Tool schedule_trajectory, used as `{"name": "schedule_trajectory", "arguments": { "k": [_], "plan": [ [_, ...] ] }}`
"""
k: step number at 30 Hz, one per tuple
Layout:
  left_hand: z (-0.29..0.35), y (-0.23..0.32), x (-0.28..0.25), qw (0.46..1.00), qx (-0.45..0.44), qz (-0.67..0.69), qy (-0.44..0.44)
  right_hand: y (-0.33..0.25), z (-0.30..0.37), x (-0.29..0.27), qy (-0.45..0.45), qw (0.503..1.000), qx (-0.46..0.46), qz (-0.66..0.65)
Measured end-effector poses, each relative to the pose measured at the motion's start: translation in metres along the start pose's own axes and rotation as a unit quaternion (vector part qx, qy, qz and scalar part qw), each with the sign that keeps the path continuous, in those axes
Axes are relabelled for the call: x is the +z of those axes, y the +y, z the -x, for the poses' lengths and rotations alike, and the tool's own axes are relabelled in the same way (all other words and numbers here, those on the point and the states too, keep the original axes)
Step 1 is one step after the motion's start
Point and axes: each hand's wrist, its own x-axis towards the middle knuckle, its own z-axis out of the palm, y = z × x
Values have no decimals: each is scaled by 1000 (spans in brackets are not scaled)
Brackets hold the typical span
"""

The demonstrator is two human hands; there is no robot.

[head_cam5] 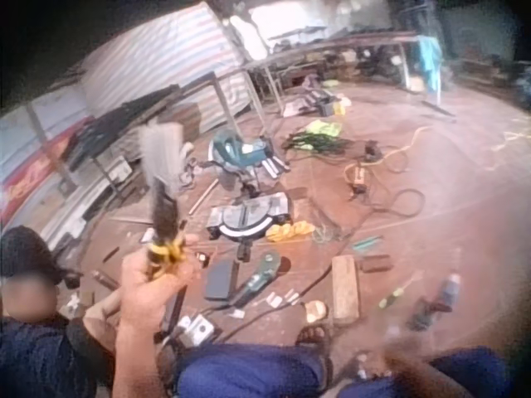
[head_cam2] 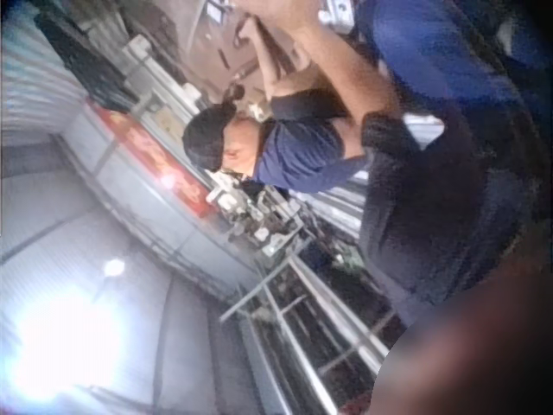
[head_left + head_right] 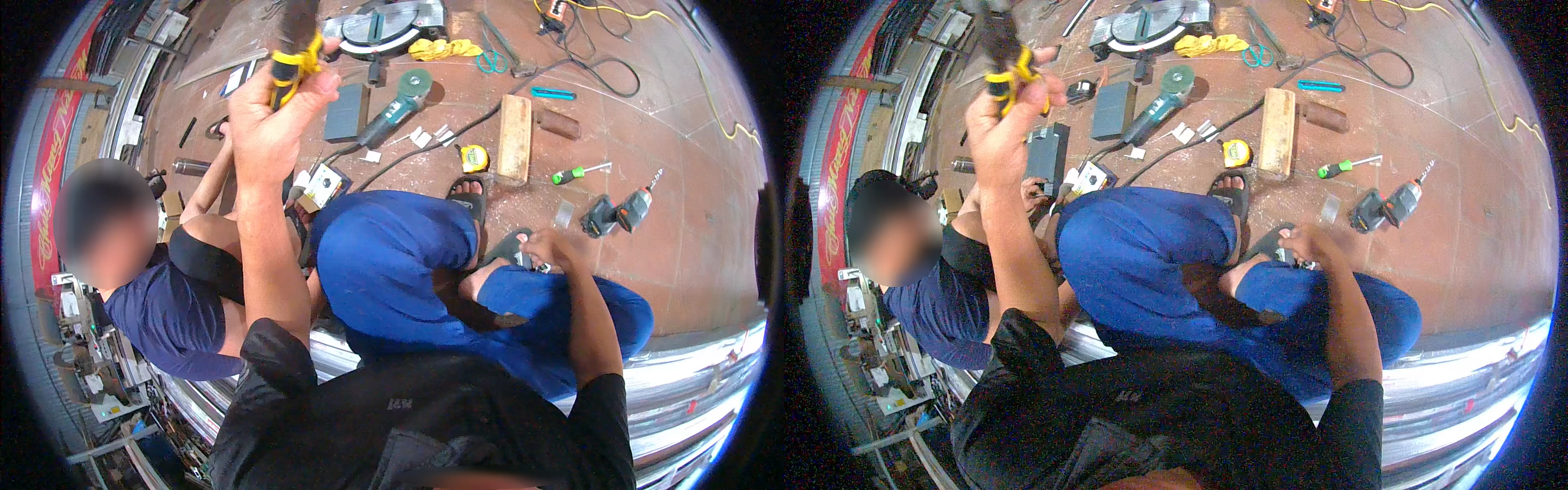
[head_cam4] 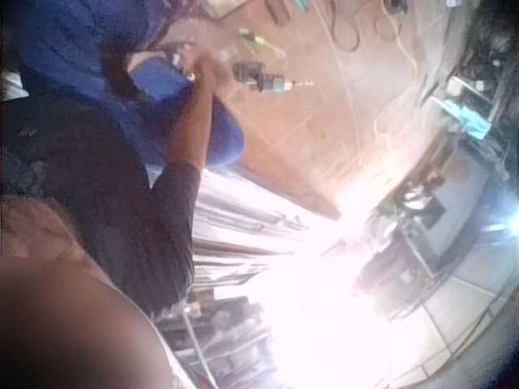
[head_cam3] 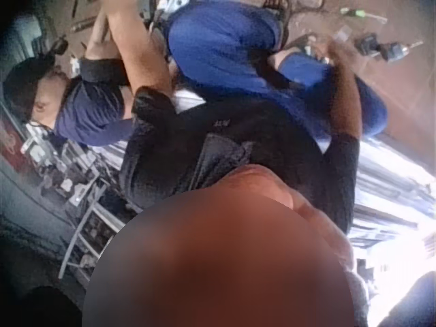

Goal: The person sits on the floor and uses a cordless drill to drive screws into small metal brackets attached to a wooden block. They also use pliers to adjust the metal pieces. Another person works nearby with a grinder.

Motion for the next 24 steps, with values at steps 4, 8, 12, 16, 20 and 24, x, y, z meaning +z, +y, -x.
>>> {"name": "schedule_trajectory", "arguments": {
  "k": [4, 8, 12, 16, 20, 24],
  "plan": [
    [29, -71, 23, 989, -145, 6, -7, -7, 9, -13, -26, 989, -12, 148],
    [115, -164, 89, 922, -380, -12, -70, 4, 19, -6, 103, 972, -37, 209],
    [198, -230, 155, 794, -572, 120, -170, 19, 14, 1, 72, 993, 45, 82],
    [249, -249, 175, 629, -641, 440, -25, 15, 11, 0, 66, 996, 43, 28],
    [261, -269, 176, 567, -611, 552, 17, -5, 16, -2, 57, 996, 63, -13],
    [273, -295, 188, 526, -619, 583, 17, -19, 18, -7, 64, 996, 55, 10]
  ]
}}
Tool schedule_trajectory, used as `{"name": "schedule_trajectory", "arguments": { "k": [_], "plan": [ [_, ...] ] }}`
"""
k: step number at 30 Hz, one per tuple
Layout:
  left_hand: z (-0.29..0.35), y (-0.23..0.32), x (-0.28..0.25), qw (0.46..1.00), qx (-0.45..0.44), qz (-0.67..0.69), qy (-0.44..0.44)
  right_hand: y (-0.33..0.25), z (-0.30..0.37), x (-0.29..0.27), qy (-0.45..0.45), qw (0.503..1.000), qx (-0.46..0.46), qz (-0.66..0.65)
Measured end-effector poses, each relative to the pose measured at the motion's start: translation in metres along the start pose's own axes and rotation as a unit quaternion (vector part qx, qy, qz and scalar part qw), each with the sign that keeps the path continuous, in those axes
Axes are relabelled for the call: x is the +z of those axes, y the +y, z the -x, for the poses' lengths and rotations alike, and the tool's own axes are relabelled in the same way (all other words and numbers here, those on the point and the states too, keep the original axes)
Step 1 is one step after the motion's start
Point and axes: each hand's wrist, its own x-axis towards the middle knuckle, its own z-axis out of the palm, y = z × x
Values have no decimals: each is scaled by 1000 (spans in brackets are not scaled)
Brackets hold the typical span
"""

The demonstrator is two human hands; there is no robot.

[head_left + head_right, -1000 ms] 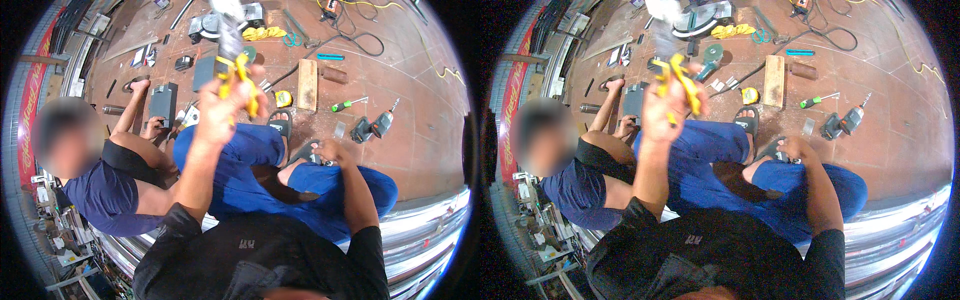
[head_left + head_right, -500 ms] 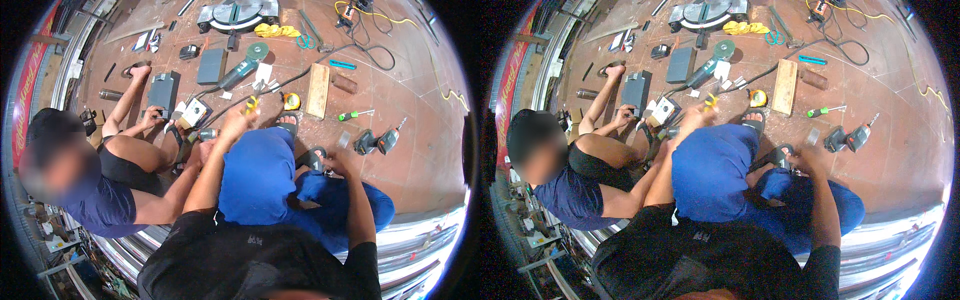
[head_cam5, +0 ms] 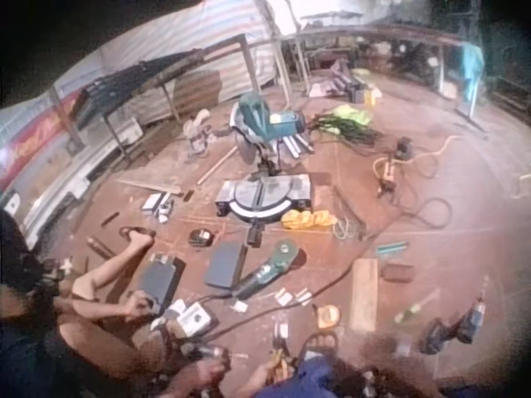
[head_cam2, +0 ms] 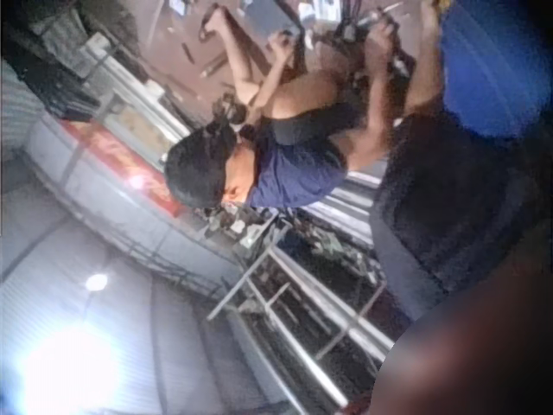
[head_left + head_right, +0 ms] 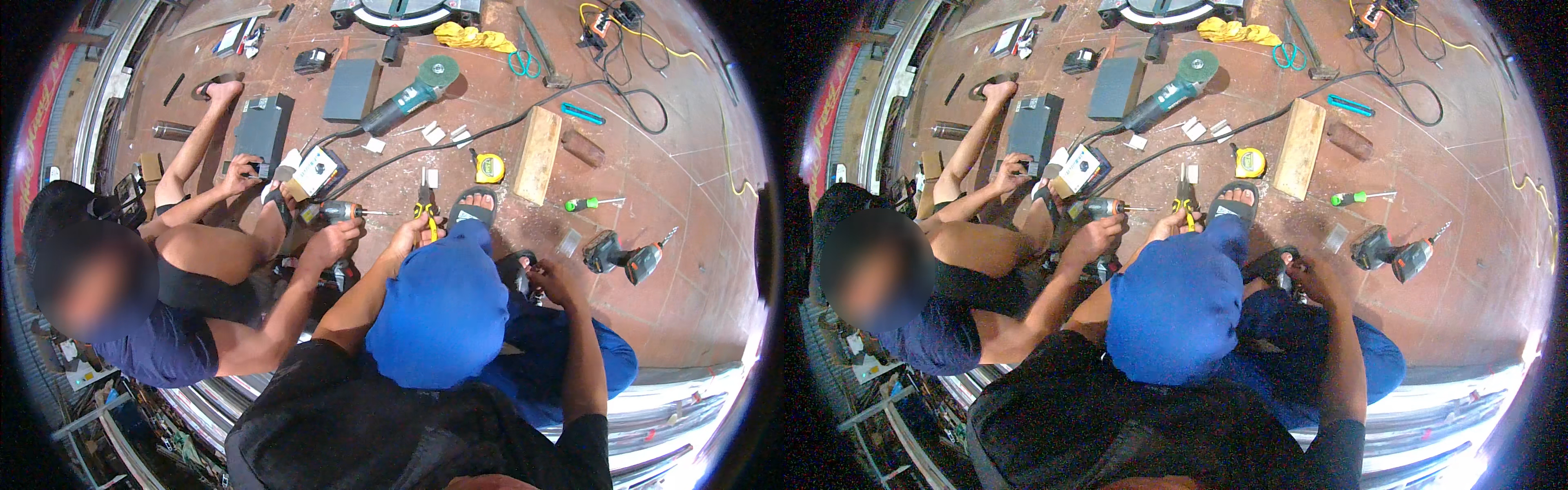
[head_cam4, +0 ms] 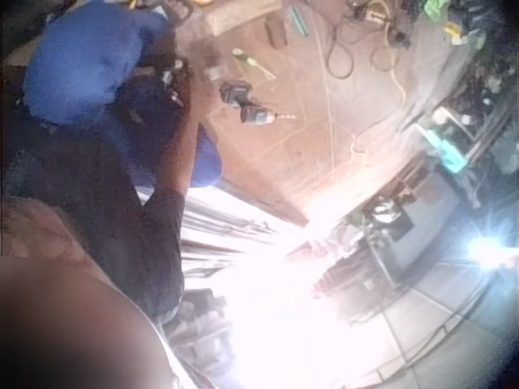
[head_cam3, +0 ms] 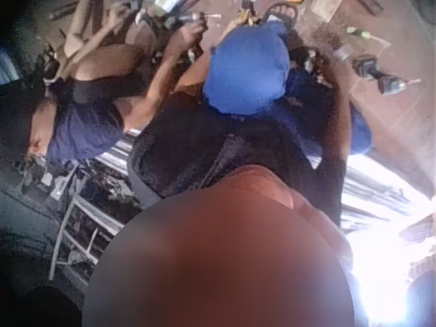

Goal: The person sits on the floor and uses a cordless drill to drive screws into small metal brackets attached to a wooden block. They also use pliers to adjust the metal pieces. Another person works nearby with a grinder.

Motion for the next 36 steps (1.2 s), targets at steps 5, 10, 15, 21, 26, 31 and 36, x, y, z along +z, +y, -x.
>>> {"name": "schedule_trajectory", "arguments": {
  "k": [5, 10, 15, 21, 26, 31, 36],
  "plan": [
    [-18, -23, -16, 999, -5, 11, 35, -2, -3, -3, -12, 1000, 16, 15],
    [-10, -25, -20, 999, -5, -5, 33, -9, 0, -1, -17, 1000, -7, -7],
    [3, -15, -31, 978, -70, -182, 79, -16, 1, -10, -12, 1000, 6, 9],
    [14, -28, -25, 697, -36, -699, 156, -5, -5, -6, -40, 999, -14, 10],
    [52, -28, 10, 555, -134, -809, 139, 0, -2, -5, -57, 998, 3, -35],
    [82, -20, 45, 645, 160, -742, 87, -10, 8, -11, -42, 999, -3, -5],
    [66, -16, 75, 690, 316, -651, 4, 12, 6, -4, 31, 989, -139, 29]
  ]
}}
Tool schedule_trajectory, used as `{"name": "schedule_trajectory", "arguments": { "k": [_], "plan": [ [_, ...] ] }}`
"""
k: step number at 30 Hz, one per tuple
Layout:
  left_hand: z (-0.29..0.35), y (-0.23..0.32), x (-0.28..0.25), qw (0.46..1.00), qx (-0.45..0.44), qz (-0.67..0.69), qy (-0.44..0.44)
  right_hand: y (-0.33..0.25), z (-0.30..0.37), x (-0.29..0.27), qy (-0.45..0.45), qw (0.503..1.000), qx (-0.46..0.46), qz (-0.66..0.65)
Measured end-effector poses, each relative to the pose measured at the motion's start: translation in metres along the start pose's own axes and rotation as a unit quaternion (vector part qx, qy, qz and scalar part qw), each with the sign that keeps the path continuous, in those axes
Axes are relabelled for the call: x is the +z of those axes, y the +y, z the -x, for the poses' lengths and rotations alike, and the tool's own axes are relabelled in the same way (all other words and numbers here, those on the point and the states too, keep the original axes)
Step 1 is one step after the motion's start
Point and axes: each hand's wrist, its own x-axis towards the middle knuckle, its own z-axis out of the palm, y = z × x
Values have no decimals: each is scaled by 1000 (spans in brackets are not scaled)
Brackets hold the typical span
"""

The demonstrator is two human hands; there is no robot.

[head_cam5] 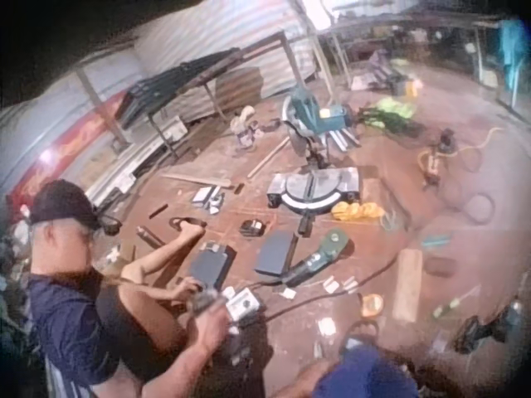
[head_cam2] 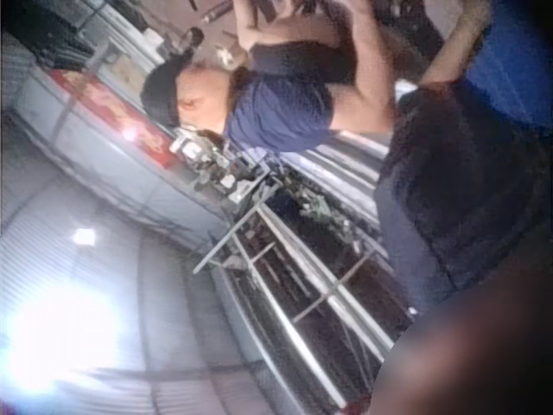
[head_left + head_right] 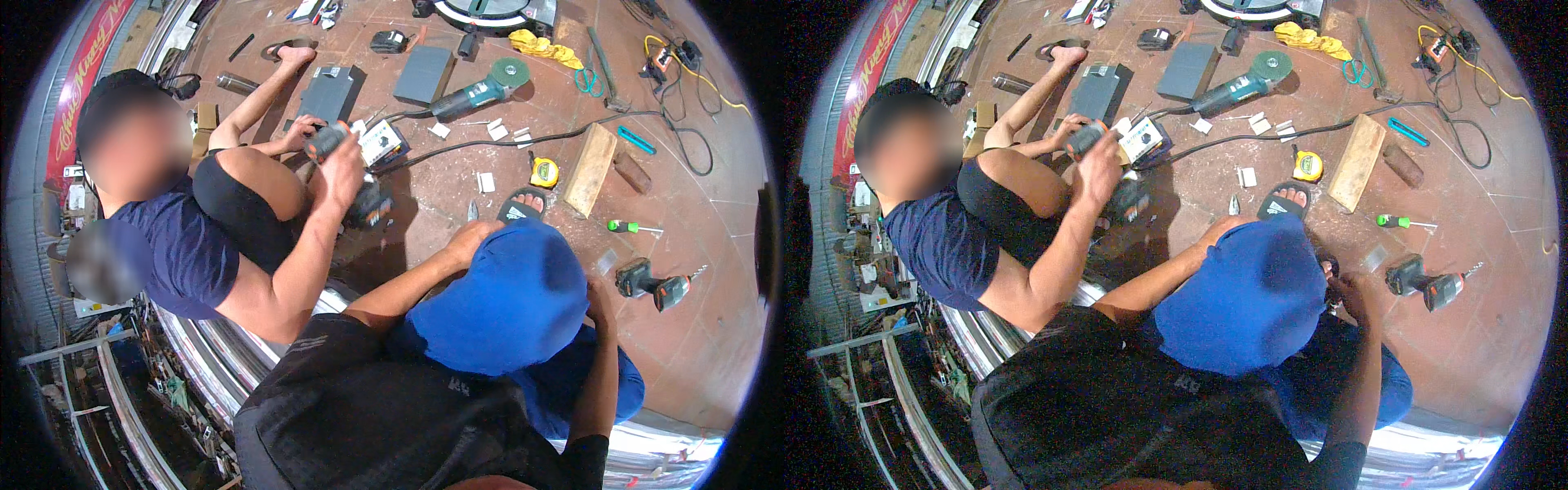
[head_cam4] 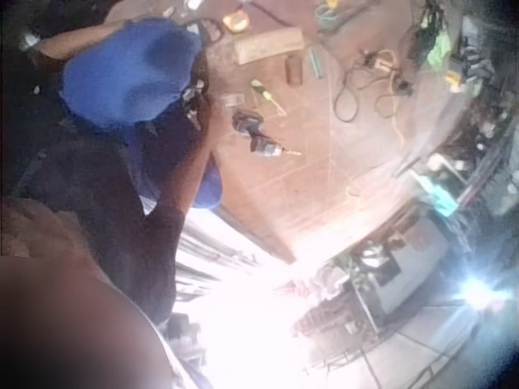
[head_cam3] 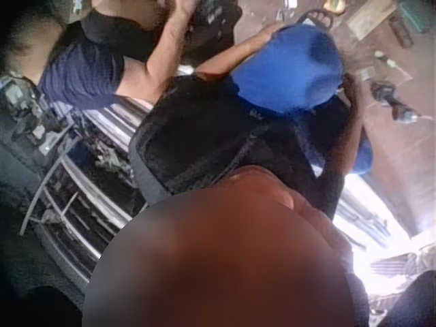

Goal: The person sits on the floor and uses a cordless drill to drive screws into small metal brackets attached to a wooden block. They also use pliers to adjust the metal pieces. Another person works nearby with a grinder.

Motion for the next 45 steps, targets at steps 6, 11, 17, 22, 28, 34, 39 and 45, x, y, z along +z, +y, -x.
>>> {"name": "schedule_trajectory", "arguments": {
  "k": [6, 11, 17, 22, 28, 34, 39, 45],
  "plan": [
    [2, 108, -43, 953, -102, 263, 114, 39, 6, 25, 26, 999, -42, 5],
    [18, 257, -84, 962, 208, 94, 152, 16, 1, 30, -24, 997, -8, -69],
    [35, 351, -42, 891, 450, -57, 24, -26, 12, 23, -60, 988, 114, -80],
    [30, 334, -22, 904, 390, -111, -138, -34, 14, 17, -57, 989, 105, -82],
    [28, 322, -28, 855, 414, -305, -72, -26, 8, 11, -70, 988, 97, -93],
    [23, 318, -35, 880, 380, -262, -108, -19, -4, 11, -49, 990, 118, -66],
    [21, 324, -23, 936, 275, -177, -130, -21, -9, 10, -47, 991, 124, -27],
    [36, 325, 7, 984, 150, -100, 5, -26, -18, 9, -67, 991, 109, -45]
  ]
}}
